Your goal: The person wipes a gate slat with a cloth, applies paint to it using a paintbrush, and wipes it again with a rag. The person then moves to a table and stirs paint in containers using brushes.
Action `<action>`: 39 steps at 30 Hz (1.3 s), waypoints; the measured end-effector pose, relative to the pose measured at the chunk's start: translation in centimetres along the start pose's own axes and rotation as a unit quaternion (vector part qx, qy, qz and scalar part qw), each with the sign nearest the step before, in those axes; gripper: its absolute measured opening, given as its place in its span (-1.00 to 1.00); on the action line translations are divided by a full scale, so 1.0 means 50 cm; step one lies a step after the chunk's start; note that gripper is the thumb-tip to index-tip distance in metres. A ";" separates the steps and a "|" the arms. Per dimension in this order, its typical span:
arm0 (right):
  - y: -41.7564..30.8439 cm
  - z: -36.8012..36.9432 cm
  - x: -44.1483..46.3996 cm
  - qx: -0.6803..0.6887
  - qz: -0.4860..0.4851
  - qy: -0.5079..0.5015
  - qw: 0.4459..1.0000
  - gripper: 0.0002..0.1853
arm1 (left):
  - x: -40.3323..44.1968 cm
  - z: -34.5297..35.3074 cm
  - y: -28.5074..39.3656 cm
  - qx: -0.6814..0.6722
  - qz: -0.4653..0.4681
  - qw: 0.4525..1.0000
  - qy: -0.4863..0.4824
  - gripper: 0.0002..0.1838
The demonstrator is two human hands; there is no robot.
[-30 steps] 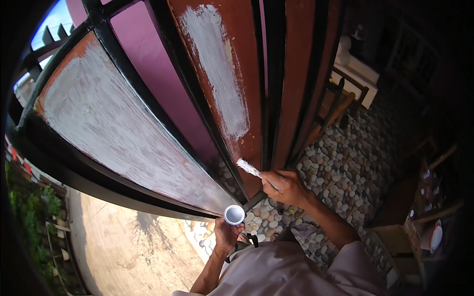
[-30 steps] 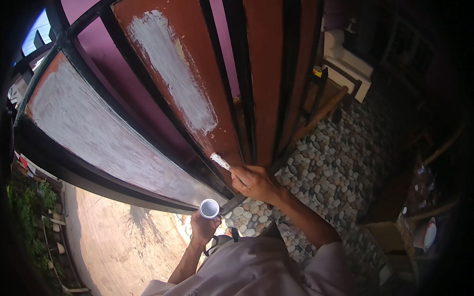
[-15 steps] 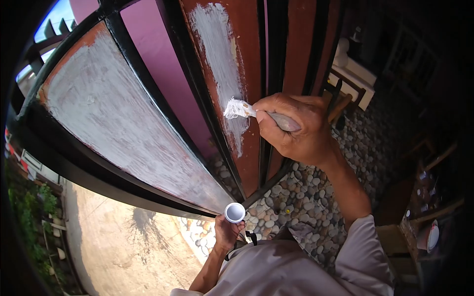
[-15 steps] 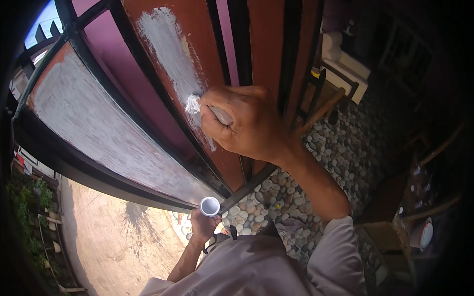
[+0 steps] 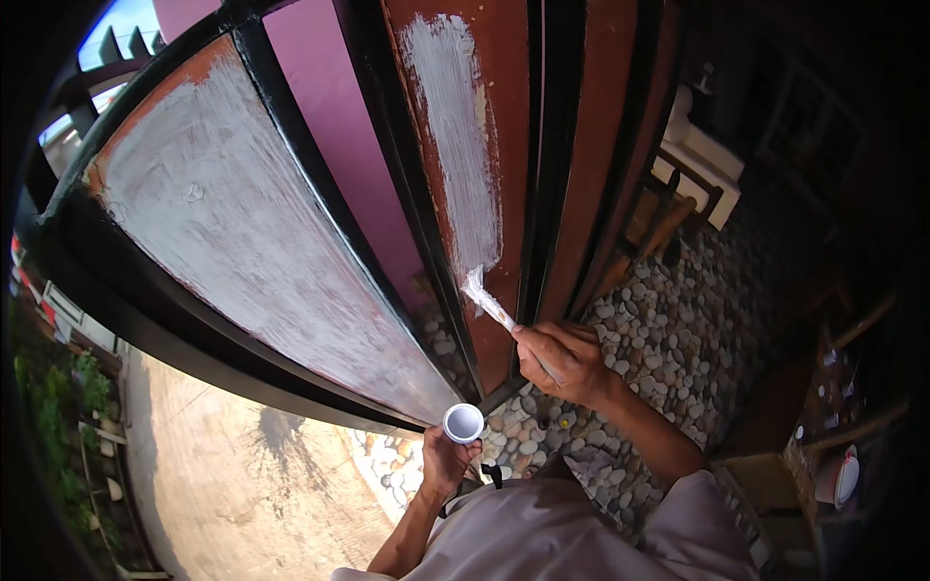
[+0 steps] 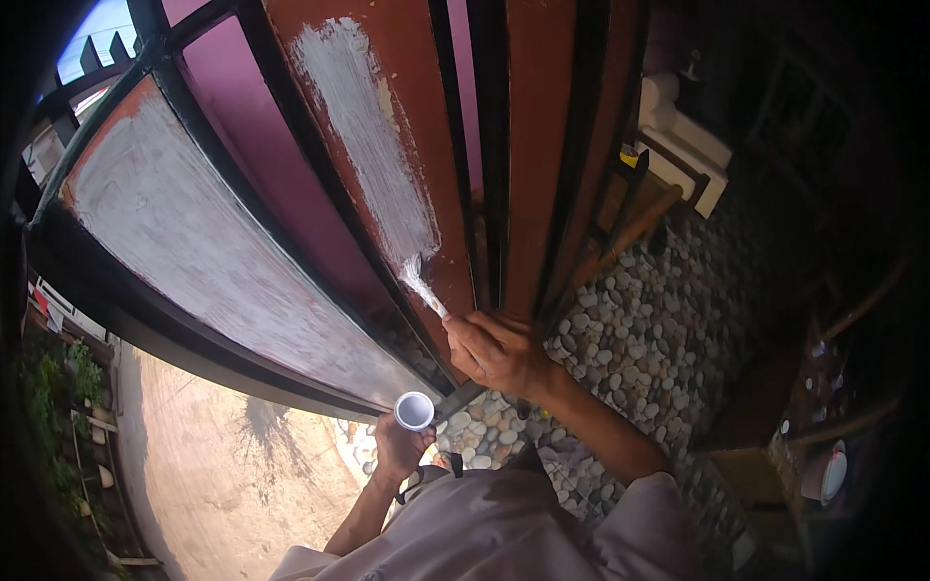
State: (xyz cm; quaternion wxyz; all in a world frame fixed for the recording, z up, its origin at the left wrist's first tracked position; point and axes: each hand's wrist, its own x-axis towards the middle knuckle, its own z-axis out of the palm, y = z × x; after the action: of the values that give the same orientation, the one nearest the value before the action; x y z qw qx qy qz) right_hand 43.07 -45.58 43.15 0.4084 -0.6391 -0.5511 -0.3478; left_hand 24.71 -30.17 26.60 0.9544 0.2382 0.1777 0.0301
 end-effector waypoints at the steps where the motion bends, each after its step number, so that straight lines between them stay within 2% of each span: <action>1: 0.001 0.005 -0.030 0.018 0.019 -0.045 0.999 -0.70 | 0.001 -0.003 0.000 0.000 0.002 1.000 -0.001 -0.49; 2: 0.005 0.005 -0.047 0.036 0.038 -0.089 0.995 -0.76 | 0.003 -0.008 0.000 0.006 -0.007 1.000 0.002 -0.50; 3: 0.010 -0.003 -0.044 0.034 0.036 -0.087 0.995 -0.76 | 0.005 -0.009 0.001 0.012 -0.015 1.000 0.004 -0.50; 5: 0.022 -0.022 -0.024 0.059 0.121 -0.139 0.981 -0.81 | 0.005 -0.003 0.001 0.012 -0.012 1.000 -0.001 -0.50; 6: 0.033 -0.025 -0.008 0.077 0.136 -0.110 0.982 -0.85 | 0.005 -0.003 0.000 0.011 -0.008 1.000 -0.007 -0.50; 7: 0.038 -0.046 0.023 0.087 0.152 -0.122 0.977 -0.85 | 0.006 -0.002 -0.001 0.010 -0.004 1.000 -0.013 -0.49; 11: 0.041 -0.116 0.179 0.034 0.074 -0.069 0.994 -0.86 | 0.007 -0.003 -0.001 0.008 -0.006 1.000 -0.023 -0.48; 14: 0.027 -0.168 0.277 -0.026 -0.011 0.017 0.999 -0.81 | 0.007 -0.009 0.000 0.000 -0.013 0.999 -0.036 -0.49; 19: 0.011 -0.186 0.327 -0.087 -0.101 0.074 0.988 -0.69 | 0.005 -0.012 -0.007 -0.005 -0.007 0.999 -0.035 -0.50; 21: 0.037 -0.153 0.284 -0.107 -0.137 0.040 0.984 -0.57 | 0.005 -0.010 -0.011 -0.006 -0.005 1.000 -0.029 -0.49; 23: 0.050 -0.117 0.204 -0.126 -0.104 -0.011 0.986 -0.50 | -0.001 0.014 -0.007 0.007 -0.007 1.000 -0.002 -0.50; 25: 0.039 -0.099 0.129 -0.116 -0.070 -0.080 0.987 -0.54 | 0.000 0.022 -0.006 0.022 -0.010 0.999 0.025 -0.50; 26: 0.035 -0.096 0.096 -0.116 -0.071 -0.080 0.987 -0.54 | 0.001 0.021 -0.006 0.023 -0.016 0.999 0.027 -0.51; 27: 0.028 -0.094 0.073 -0.108 -0.050 -0.131 0.984 -0.61 | 0.002 0.018 -0.007 0.024 -0.023 0.999 0.029 -0.51; 28: 0.027 -0.096 0.059 -0.099 -0.028 -0.182 0.978 -0.67 | 0.003 0.012 -0.008 0.025 -0.023 0.999 0.029 -0.51; 29: 0.032 -0.104 0.056 -0.100 -0.027 -0.181 0.978 -0.67 | 0.005 0.004 -0.009 0.015 -0.022 1.000 0.002 -0.50; 31: 0.034 -0.127 0.076 -0.017 0.061 -0.267 0.962 -0.77 | 0.008 -0.005 -0.013 0.009 -0.025 0.999 -0.025 -0.49; 33: 0.043 -0.140 0.124 -0.001 0.066 -0.260 0.963 -0.81 | 0.011 -0.006 -0.016 0.002 -0.025 0.999 -0.024 -0.50; 35: 0.048 -0.162 0.192 -0.024 0.032 -0.246 0.968 -0.82 | 0.011 -0.001 -0.018 0.001 -0.028 0.999 -0.029 -0.50; 37: 0.054 -0.184 0.258 -0.010 0.004 -0.193 0.981 -0.81 | 0.010 0.008 -0.019 -0.002 -0.031 0.999 -0.033 -0.50; 39: 0.034 -0.211 0.314 -0.061 -0.052 -0.122 0.989 -0.77 | 0.008 0.025 -0.017 0.025 -0.030 0.999 0.011 -0.51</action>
State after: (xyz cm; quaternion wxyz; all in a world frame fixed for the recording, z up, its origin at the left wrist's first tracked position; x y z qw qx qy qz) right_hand 47.20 -48.65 61.44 0.2799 -0.6707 -0.6073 -0.3209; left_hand 25.50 -31.43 27.07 0.9467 0.2560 0.1954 -0.0002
